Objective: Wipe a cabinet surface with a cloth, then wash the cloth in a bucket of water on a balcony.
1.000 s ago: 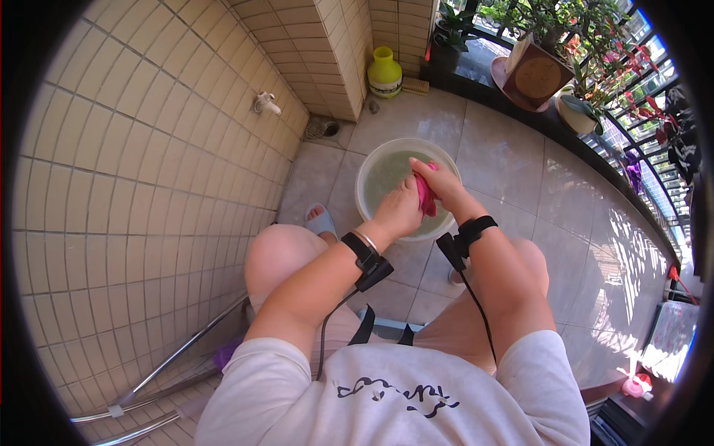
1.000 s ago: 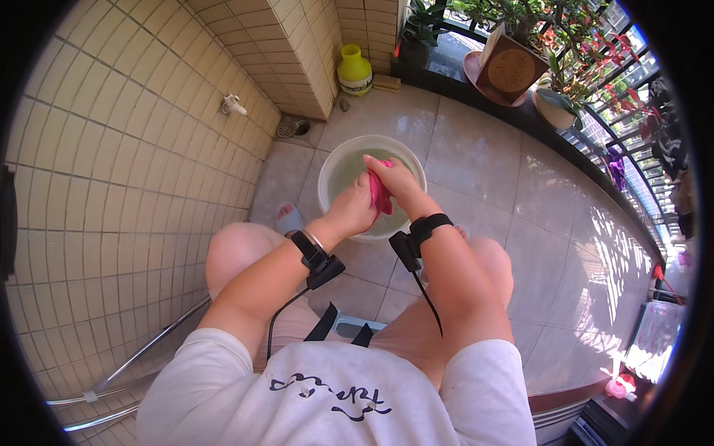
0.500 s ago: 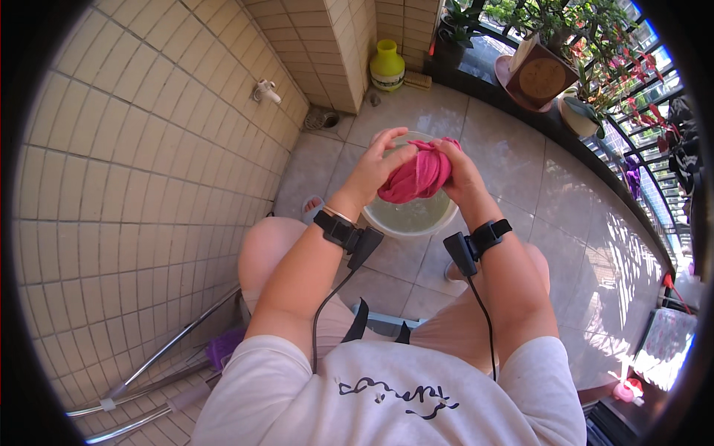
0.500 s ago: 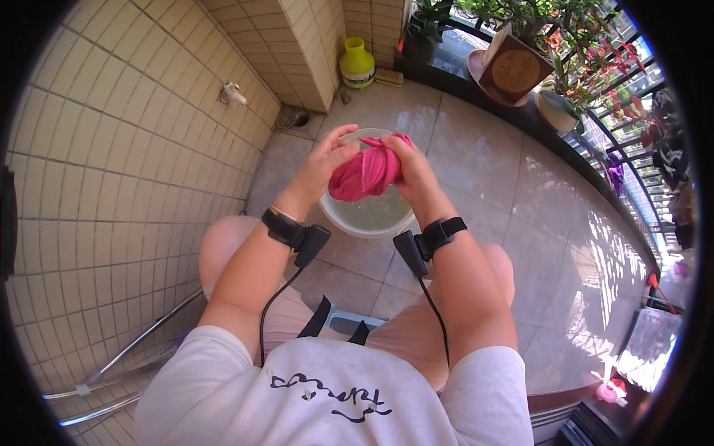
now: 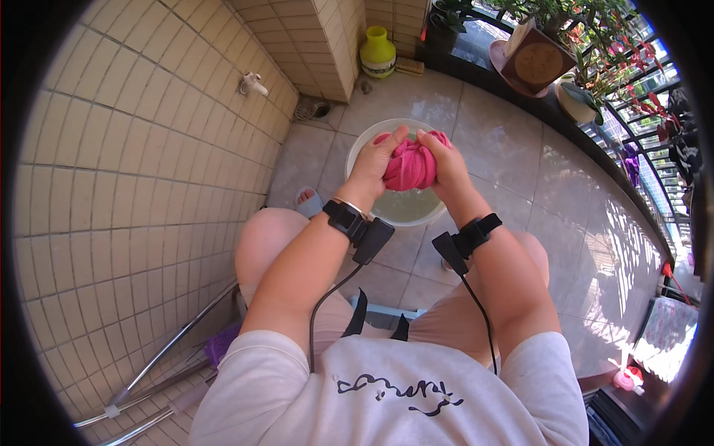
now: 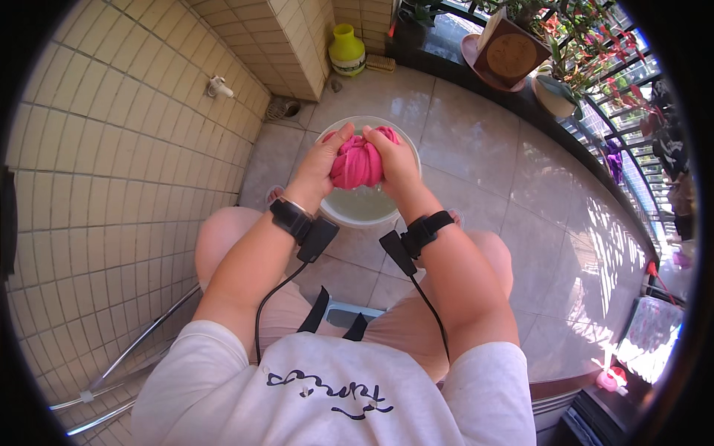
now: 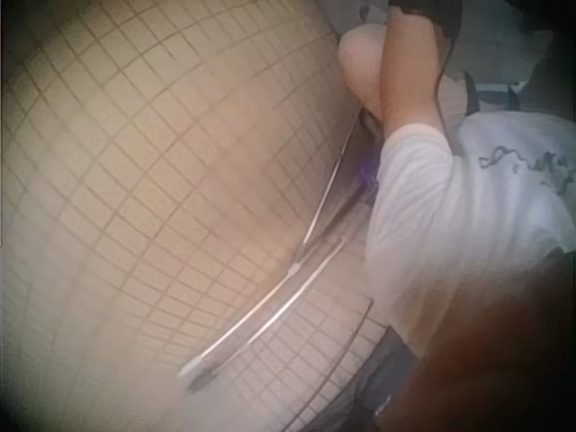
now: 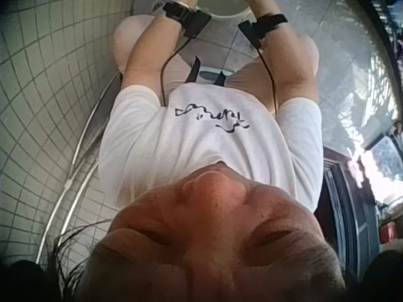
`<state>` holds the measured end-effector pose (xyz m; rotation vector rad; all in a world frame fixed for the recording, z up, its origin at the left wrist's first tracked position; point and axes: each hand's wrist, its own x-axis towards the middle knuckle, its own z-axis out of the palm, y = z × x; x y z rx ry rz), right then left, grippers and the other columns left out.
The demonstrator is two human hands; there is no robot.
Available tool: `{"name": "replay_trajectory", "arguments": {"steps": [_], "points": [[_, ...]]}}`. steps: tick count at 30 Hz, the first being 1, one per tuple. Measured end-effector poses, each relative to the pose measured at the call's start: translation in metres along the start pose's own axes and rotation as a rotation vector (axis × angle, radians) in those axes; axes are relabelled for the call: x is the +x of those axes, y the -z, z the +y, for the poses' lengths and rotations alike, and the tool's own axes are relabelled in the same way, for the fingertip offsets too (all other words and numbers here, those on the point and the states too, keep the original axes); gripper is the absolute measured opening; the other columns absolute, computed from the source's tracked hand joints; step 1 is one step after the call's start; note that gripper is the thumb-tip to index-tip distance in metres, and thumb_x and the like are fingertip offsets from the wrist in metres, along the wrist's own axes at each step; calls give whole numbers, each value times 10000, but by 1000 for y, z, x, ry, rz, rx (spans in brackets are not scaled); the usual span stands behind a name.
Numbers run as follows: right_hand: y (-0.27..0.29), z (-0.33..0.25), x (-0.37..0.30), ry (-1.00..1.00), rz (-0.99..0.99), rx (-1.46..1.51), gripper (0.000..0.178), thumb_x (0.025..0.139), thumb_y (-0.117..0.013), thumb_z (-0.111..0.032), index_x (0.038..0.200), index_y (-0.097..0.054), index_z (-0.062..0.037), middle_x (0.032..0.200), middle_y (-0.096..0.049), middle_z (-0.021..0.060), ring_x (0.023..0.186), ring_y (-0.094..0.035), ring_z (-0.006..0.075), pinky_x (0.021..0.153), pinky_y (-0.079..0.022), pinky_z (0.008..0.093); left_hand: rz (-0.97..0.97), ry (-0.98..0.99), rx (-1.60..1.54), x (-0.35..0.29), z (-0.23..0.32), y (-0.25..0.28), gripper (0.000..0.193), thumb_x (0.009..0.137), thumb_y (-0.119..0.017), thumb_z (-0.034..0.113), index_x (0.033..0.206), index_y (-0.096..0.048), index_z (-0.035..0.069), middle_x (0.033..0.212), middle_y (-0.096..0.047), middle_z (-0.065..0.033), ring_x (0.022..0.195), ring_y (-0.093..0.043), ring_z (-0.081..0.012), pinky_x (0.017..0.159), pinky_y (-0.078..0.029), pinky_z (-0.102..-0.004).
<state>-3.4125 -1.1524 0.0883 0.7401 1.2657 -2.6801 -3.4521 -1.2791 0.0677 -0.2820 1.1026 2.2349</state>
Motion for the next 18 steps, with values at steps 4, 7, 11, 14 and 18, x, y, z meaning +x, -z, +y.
{"name": "replay_trajectory", "arguments": {"steps": [4,7,11,14,18], "points": [[13,27,24,-21,71,158,197,784,-607,-150,918,-533,-26,831,-585,91,734,-589,195,666,-498,334,191,-285,361,7,-14,4,209,721,-683,208,773,-575,37,714,-588,-60,662,-592,-179,605,-475,-315],[34,43,40,-143,144,209,178,790,-580,-122,926,-526,-22,832,-585,104,723,-593,217,662,-502,350,338,-423,843,2,-18,-9,179,668,-668,188,711,-580,38,662,-588,-105,621,-588,-242,576,-462,-333],[46,53,40,-269,93,205,156,807,-515,-117,925,-512,-16,849,-592,124,727,-603,253,674,-510,397,360,-516,1267,-8,-23,-13,209,631,-654,224,716,-579,49,716,-591,-156,661,-559,-348,597,-457,-389],[38,47,30,-352,86,183,131,789,-513,-81,900,-507,-12,821,-587,121,694,-597,243,646,-507,376,319,-680,1345,-15,-26,-10,158,642,-625,193,679,-558,54,640,-560,-144,606,-538,-324,557,-440,-361],[31,36,18,-421,48,110,125,793,-531,-99,893,-521,-26,834,-595,118,725,-605,224,661,-508,353,299,-740,1350,-22,-28,-12,153,645,-617,181,671,-541,51,643,-549,-138,603,-534,-323,543,-428,-369]]}}
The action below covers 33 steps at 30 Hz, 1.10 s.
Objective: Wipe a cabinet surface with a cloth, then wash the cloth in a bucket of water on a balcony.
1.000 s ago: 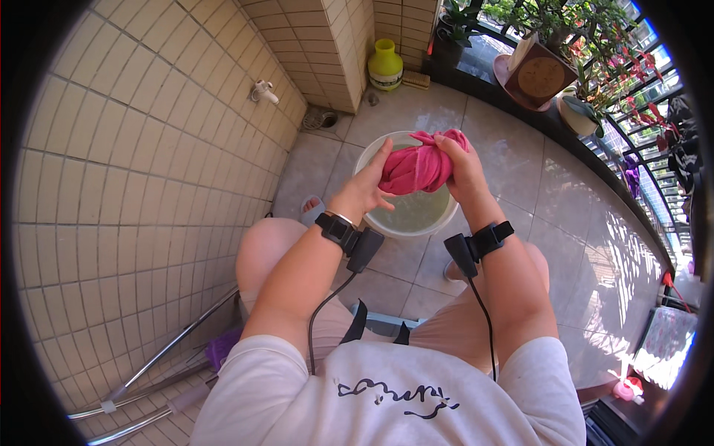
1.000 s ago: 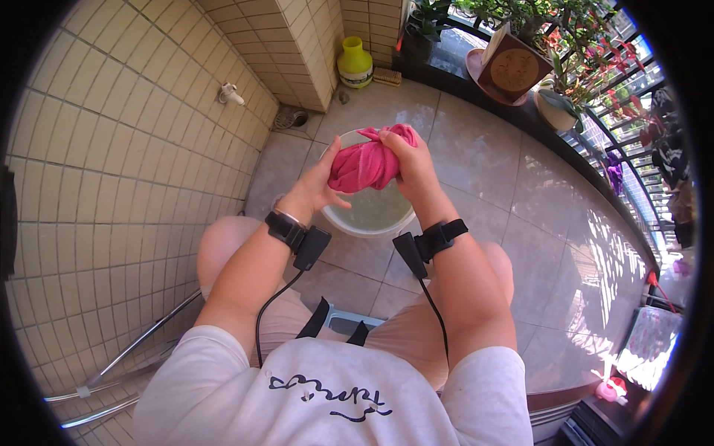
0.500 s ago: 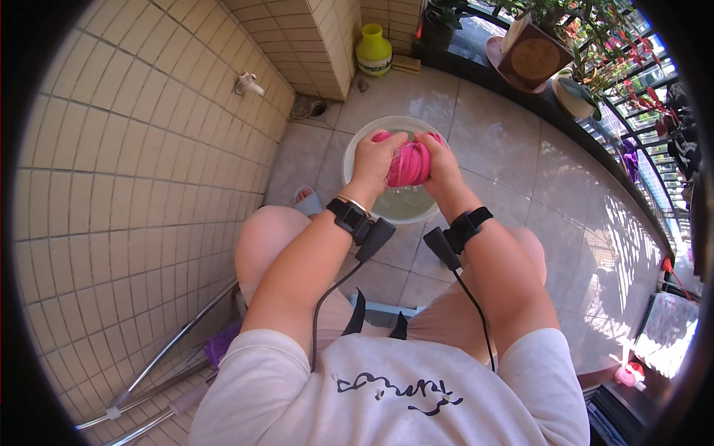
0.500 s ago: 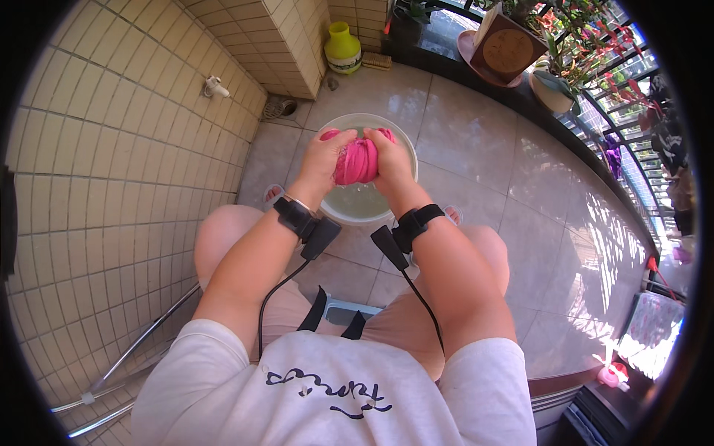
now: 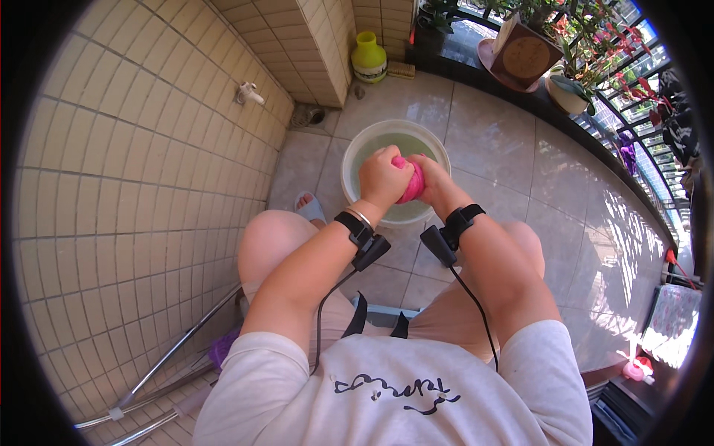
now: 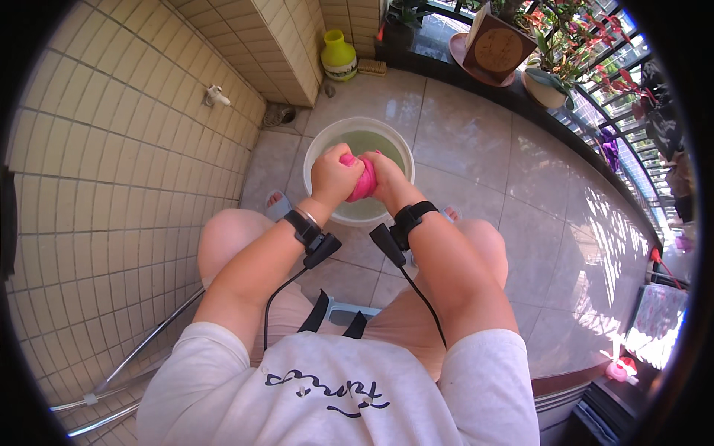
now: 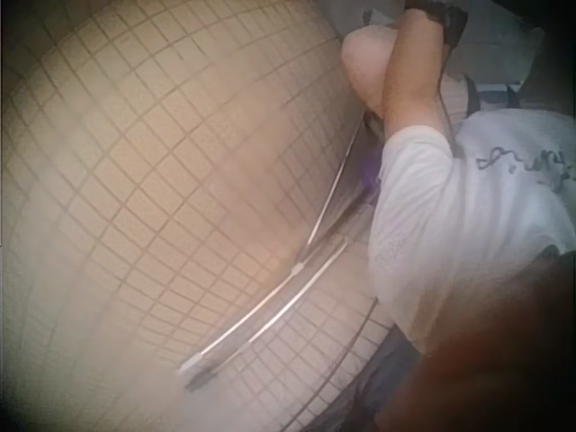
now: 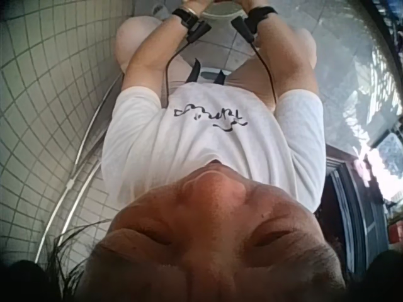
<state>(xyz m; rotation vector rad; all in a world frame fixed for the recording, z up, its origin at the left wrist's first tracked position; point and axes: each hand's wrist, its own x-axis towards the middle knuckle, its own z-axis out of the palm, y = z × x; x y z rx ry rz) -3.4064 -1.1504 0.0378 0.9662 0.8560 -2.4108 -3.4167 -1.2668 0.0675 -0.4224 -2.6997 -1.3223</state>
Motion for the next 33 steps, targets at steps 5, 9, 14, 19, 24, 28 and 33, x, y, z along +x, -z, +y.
{"name": "replay_trajectory", "arguments": {"steps": [5,9,14,19,24,28,33], "points": [[-7,-5,-10,116,-172,32,146,800,-588,-190,867,-558,-64,841,-604,73,750,-603,184,668,-505,326,136,-341,11,2,13,8,111,645,-632,171,688,-560,98,758,-564,-87,722,-550,-294,576,-454,-390],[-15,-14,-27,26,-292,15,172,823,-589,-255,857,-572,-87,847,-608,46,779,-596,149,664,-503,308,58,-501,155,-3,37,36,111,628,-651,150,665,-561,97,734,-536,-43,715,-544,-242,572,-460,-344],[-29,-6,-46,-46,-219,-109,187,846,-572,-299,836,-573,-112,822,-597,31,714,-582,137,625,-484,286,-209,-710,74,-4,34,45,104,624,-639,145,654,-552,97,748,-514,-82,700,-531,-257,587,-460,-348],[0,10,-16,-98,-333,-340,226,868,-536,-320,822,-584,-105,787,-600,27,685,-568,120,595,-458,282,-324,-722,107,-16,27,40,104,624,-623,144,647,-535,93,741,-504,-107,711,-543,-283,606,-467,-363],[17,24,-15,50,-393,-568,235,867,-539,-325,831,-584,-97,786,-599,27,693,-567,120,603,-456,287,-447,-665,91,-23,13,31,119,625,-614,149,661,-520,87,744,-508,-110,717,-549,-302,625,-473,-380],[25,36,-2,273,-390,-776,243,866,-541,-329,838,-583,-91,784,-599,26,699,-565,119,610,-455,291,-488,-620,38,-28,5,28,117,626,-609,144,670,-519,84,743,-512,-110,706,-544,-313,633,-474,-393],[22,34,6,699,-431,-1111,254,866,-543,-334,847,-583,-84,783,-599,26,707,-563,119,619,-454,296,-408,-661,-8,-15,2,30,98,630,-596,130,673,-525,76,743,-525,-114,712,-547,-311,614,-469,-406]]}}
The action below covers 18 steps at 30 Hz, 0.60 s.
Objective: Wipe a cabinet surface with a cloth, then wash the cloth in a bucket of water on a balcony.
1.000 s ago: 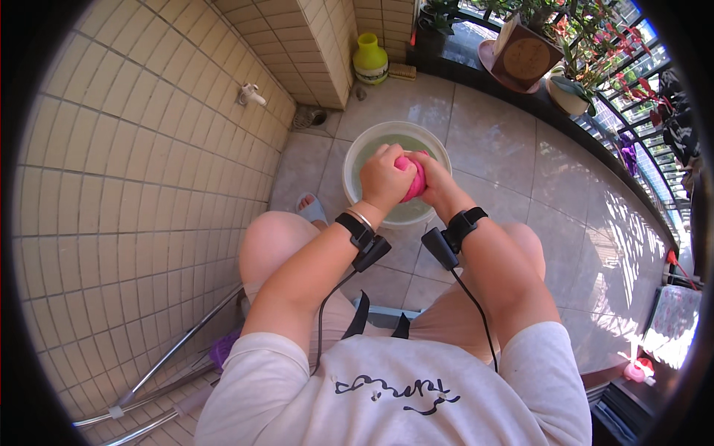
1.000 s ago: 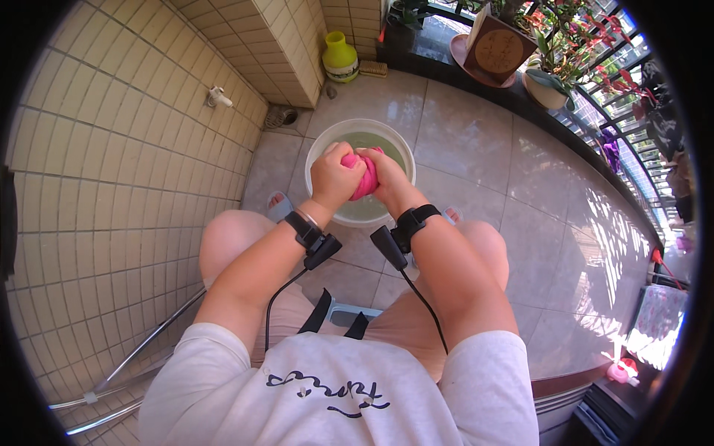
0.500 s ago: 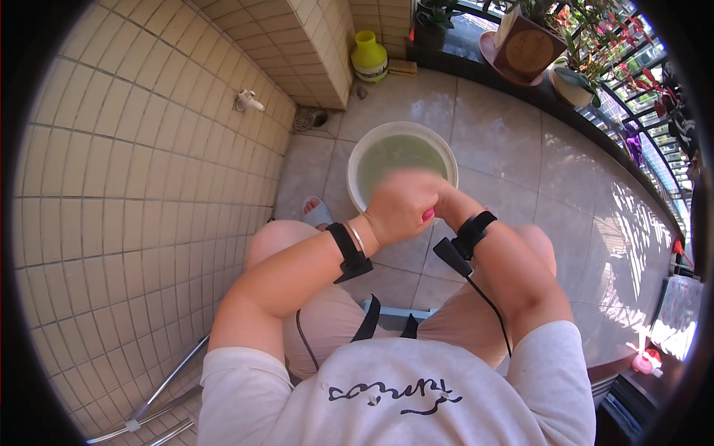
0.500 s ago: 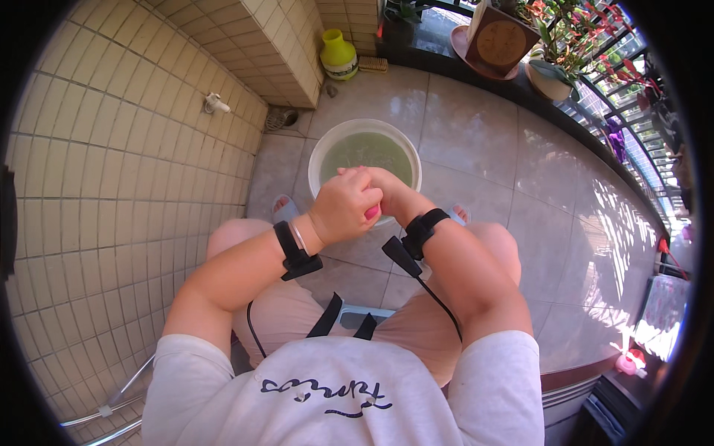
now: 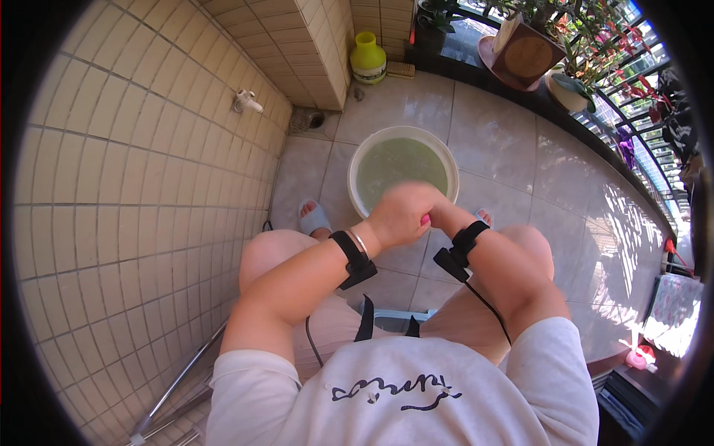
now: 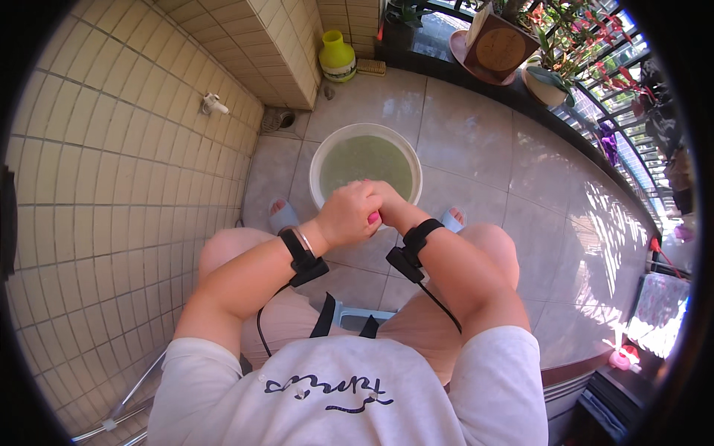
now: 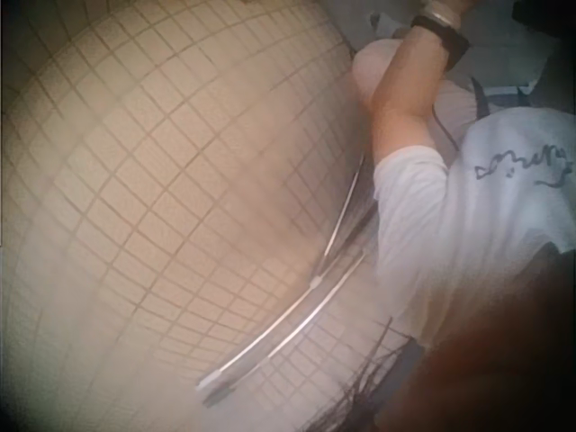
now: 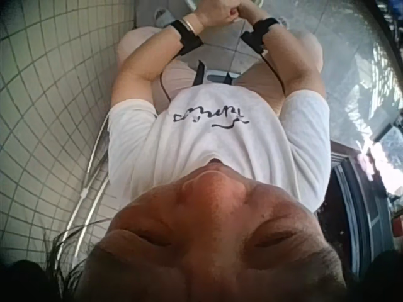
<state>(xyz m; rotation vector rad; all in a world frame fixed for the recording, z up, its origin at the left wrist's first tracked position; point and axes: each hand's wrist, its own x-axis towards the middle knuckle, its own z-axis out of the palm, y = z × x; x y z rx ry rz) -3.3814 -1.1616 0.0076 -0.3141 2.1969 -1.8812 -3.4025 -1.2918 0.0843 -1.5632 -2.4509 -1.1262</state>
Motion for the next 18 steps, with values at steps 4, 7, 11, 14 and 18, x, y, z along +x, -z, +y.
{"name": "replay_trajectory", "arguments": {"steps": [4,7,11,14,18], "points": [[26,-36,24,-568,465,761,407,800,-605,-367,993,-536,-15,936,-579,98,858,-557,181,709,-451,314,324,364,127,24,-40,46,108,645,-588,146,665,-535,54,661,-535,-128,640,-540,-314,582,-462,-398],[64,14,-3,-600,975,-19,630,740,-654,-414,1145,-462,27,1184,-474,185,1065,-495,267,843,-434,335,576,516,142,39,-66,104,155,640,-618,183,640,-531,54,658,-552,-134,614,-542,-323,543,-439,-378],[44,33,-34,-985,779,-157,622,733,-659,-378,1155,-453,30,1149,-496,201,999,-537,278,816,-451,363,810,706,154,23,-96,154,172,638,-643,182,624,-545,42,624,-580,-109,558,-553,-261,524,-425,-333],[39,46,-52,-1012,534,352,568,734,-647,-316,1141,-449,29,1091,-535,197,919,-582,280,774,-478,374,1086,776,-219,18,-109,164,179,649,-648,163,624,-550,15,577,-565,-57,523,-511,-158,517,-411,-300],[38,76,-68,-811,547,516,460,754,-566,-213,1131,-428,13,990,-570,162,806,-621,278,707,-521,384,1198,749,-433,18,-121,162,167,652,-643,129,627,-550,-8,579,-547,-28,535,-465,-102,515,-398,-278]]}}
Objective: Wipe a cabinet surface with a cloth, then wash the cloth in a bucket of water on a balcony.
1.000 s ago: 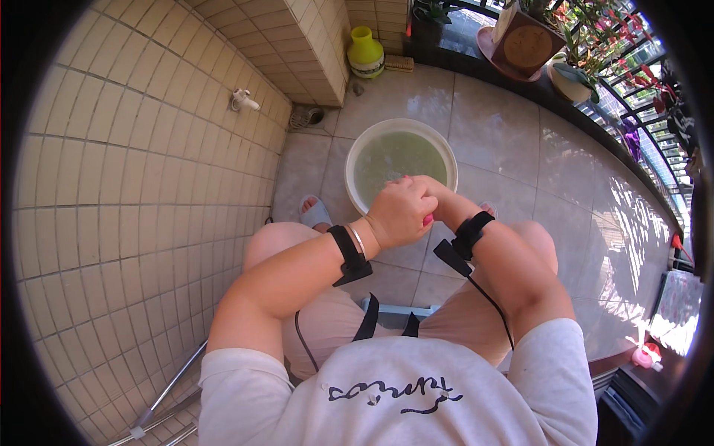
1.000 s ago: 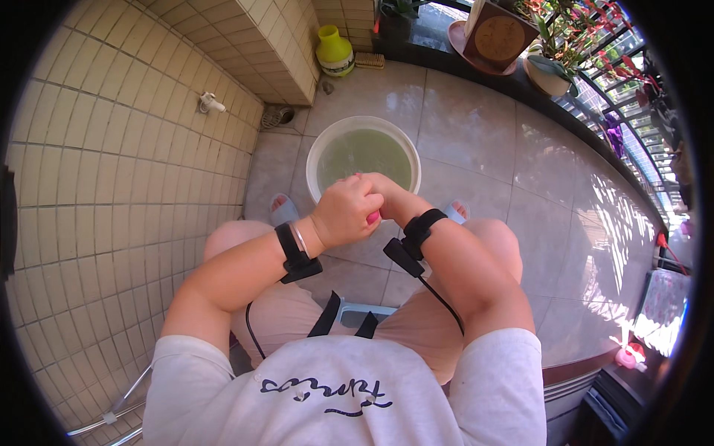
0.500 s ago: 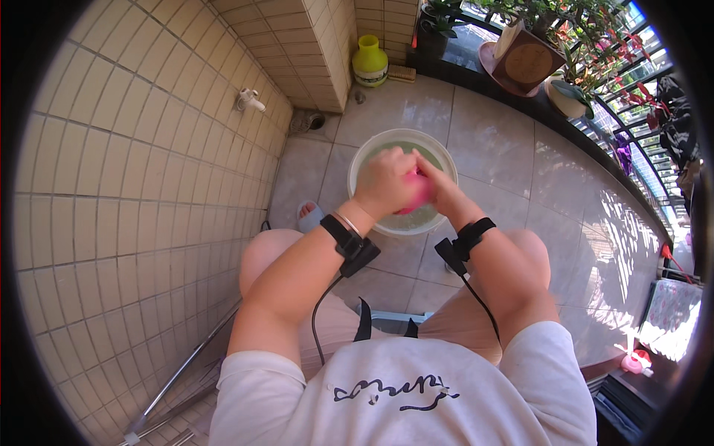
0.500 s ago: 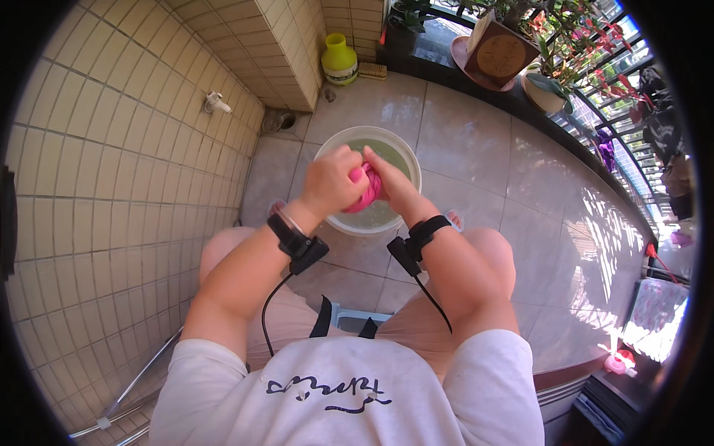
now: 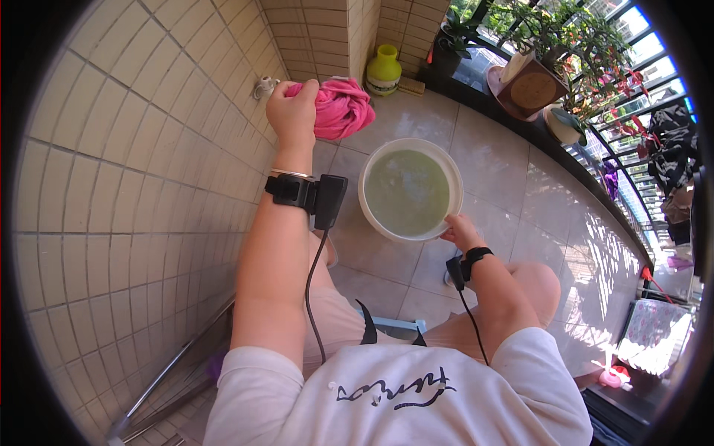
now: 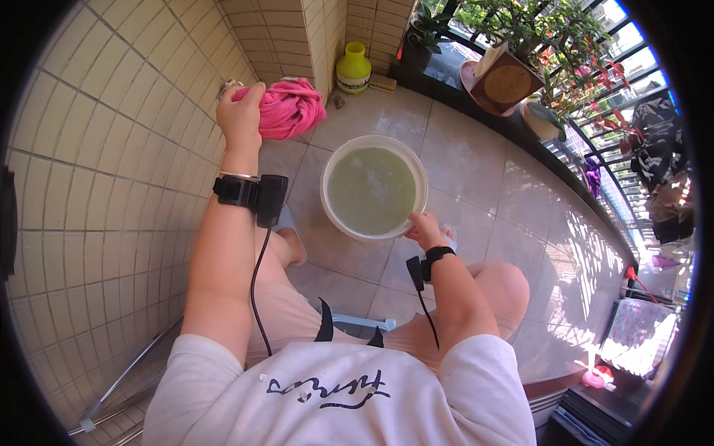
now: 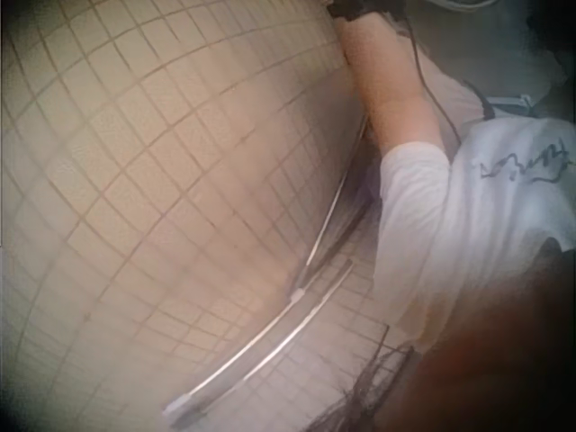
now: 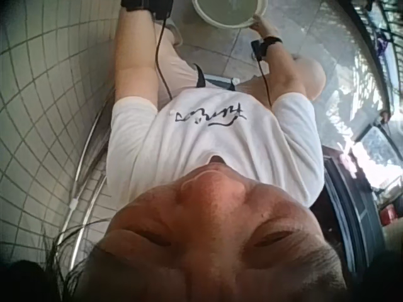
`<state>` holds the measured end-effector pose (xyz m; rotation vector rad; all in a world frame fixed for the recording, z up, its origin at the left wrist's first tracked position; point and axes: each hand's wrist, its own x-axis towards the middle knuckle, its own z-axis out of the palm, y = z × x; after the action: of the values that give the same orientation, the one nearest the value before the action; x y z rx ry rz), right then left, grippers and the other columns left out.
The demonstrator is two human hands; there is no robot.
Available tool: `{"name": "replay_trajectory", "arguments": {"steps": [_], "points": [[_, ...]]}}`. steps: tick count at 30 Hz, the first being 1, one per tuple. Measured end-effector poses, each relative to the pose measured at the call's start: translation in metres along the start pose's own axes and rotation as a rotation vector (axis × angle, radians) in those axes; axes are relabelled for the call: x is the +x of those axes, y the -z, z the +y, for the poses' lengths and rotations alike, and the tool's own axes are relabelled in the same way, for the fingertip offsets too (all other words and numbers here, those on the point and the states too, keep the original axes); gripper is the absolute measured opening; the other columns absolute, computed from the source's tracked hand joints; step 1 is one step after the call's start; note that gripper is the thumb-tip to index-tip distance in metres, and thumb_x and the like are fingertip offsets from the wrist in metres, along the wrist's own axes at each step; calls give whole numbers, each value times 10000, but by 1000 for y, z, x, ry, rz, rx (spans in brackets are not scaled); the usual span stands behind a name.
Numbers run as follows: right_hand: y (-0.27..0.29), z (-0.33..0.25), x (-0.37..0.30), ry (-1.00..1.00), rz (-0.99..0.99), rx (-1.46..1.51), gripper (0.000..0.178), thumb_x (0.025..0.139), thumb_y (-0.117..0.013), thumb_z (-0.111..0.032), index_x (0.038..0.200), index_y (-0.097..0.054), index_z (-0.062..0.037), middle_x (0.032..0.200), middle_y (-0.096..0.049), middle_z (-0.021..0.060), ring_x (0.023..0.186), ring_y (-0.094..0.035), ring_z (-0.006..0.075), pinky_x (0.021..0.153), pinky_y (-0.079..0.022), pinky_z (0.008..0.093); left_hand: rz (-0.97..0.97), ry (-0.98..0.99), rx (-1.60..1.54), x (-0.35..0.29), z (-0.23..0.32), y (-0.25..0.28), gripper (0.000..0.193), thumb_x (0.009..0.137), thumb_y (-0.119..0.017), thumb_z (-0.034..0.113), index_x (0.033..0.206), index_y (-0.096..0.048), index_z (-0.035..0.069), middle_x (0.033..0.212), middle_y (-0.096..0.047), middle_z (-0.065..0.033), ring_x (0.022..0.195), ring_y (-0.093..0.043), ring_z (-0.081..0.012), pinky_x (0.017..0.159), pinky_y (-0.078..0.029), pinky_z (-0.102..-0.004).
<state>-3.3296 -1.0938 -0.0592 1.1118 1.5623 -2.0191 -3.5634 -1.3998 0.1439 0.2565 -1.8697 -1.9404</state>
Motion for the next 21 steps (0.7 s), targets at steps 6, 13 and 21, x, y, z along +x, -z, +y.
{"name": "replay_trajectory", "arguments": {"steps": [6,13,21], "points": [[-29,15,-35,-22,25,-42,400,726,-515,-166,1094,-420,-41,881,-583,150,731,-618,260,709,-529,392,38,61,34,13,5,26,148,671,-688,96,720,-585,2,692,-568,-13,627,-505,-90,565,-409,-240],[-40,-35,-76,-52,78,-233,405,738,-559,-290,986,-509,26,754,-591,151,594,-616,235,564,-546,312,108,35,-112,25,13,35,201,638,-653,150,607,-529,-6,573,-530,-28,525,-455,-115,508,-389,-285],[-68,-69,-77,16,109,-509,429,731,-570,-343,866,-569,64,674,-584,135,523,-595,197,493,-534,287,213,-108,-45,40,20,57,214,633,-654,159,607,-533,-14,569,-529,-30,526,-459,-127,513,-393,-283]]}}
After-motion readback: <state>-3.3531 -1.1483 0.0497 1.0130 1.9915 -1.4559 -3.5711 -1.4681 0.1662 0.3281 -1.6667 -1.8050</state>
